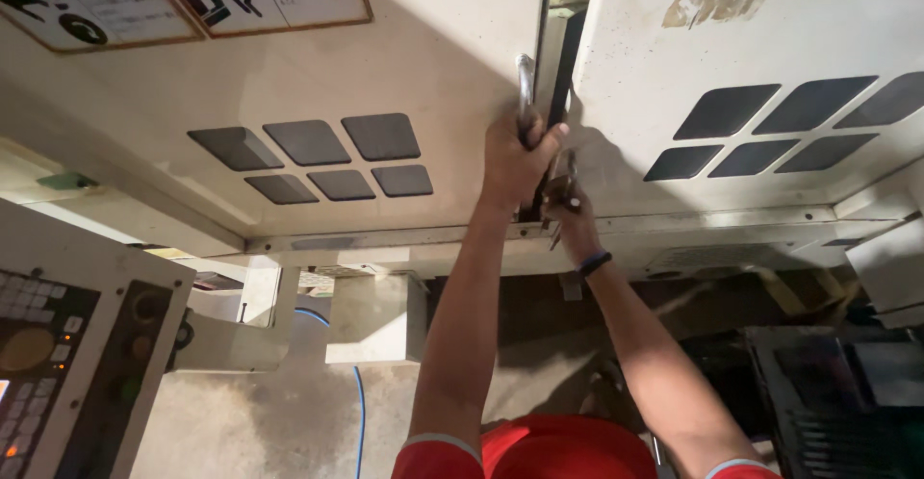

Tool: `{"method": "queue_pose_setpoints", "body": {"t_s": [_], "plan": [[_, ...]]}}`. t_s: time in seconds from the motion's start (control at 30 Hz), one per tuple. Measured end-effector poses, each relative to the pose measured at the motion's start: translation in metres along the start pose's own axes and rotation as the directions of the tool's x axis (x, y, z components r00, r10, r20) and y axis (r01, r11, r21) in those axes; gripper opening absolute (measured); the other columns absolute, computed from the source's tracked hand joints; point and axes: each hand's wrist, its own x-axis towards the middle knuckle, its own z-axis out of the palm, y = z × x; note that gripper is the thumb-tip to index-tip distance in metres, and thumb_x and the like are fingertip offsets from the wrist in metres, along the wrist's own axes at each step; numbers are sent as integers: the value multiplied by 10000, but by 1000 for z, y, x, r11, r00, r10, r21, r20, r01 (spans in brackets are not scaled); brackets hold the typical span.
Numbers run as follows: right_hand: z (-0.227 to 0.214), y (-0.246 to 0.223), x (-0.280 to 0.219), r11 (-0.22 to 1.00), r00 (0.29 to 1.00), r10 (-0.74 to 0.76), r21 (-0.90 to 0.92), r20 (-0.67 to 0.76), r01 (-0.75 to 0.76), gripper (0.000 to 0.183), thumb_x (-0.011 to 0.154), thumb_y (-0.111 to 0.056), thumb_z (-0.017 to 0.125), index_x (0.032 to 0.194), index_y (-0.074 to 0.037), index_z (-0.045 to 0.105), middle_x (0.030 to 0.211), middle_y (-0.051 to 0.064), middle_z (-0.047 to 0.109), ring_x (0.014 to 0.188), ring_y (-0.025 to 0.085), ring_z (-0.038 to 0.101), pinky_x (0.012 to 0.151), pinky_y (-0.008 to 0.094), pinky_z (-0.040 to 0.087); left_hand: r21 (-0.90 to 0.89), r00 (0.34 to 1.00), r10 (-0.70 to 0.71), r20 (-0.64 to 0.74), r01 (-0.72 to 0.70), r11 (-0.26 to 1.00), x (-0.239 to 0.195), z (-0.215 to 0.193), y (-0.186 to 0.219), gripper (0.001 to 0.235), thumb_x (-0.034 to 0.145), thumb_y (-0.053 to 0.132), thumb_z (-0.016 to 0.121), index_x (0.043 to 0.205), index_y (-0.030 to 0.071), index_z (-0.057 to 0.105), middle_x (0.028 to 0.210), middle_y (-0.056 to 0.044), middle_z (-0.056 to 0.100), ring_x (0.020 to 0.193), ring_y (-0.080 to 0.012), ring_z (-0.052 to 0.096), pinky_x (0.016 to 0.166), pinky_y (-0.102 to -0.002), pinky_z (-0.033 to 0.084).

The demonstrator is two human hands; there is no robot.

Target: The person uses a metal bar to pry open the door of a large industrial machine. They repeatedly insert the bar into the door seam and apply leverage until the door opens.

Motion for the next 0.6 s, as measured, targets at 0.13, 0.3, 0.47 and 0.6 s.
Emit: {"method": "queue_pose_setpoints", "body": {"t_s": [0.13,0.3,0.47,0.6], "plan": [[2,16,2,1000,999,-23,9,49,23,258,876,21,632,1127,-37,617,959,35,632,857,136,614,750,291,522,52,998,68,-2,-67,996,0,0,-1,381,865,107,796,745,104,434,626,44,412,574,-83,393,511,-289,387],[14,33,1,994,1000,22,105,12,-23,279,905,-34,643,1181,-33,602,972,43,654,846,135,657,726,297,577,1,998,1,61,-1,1000,1,-4,-5,325,862,140,792,785,112,477,645,58,423,576,-73,423,509,-277,406],[25,39,-4,998,999,-27,54,25,26,315,904,-48,653,1207,-25,569,902,75,659,678,168,639,538,297,525,8,996,37,83,-38,999,-1,-7,-8,367,880,127,798,754,105,455,658,47,428,604,-77,412,532,-274,400],[21,42,-4,987,982,-153,-24,113,157,350,930,-56,641,1267,-52,549,907,50,646,722,141,631,617,283,557,-25,994,-5,113,8,1000,0,-8,-9,390,890,123,802,750,100,439,668,42,438,610,-77,424,530,-273,415]]}}
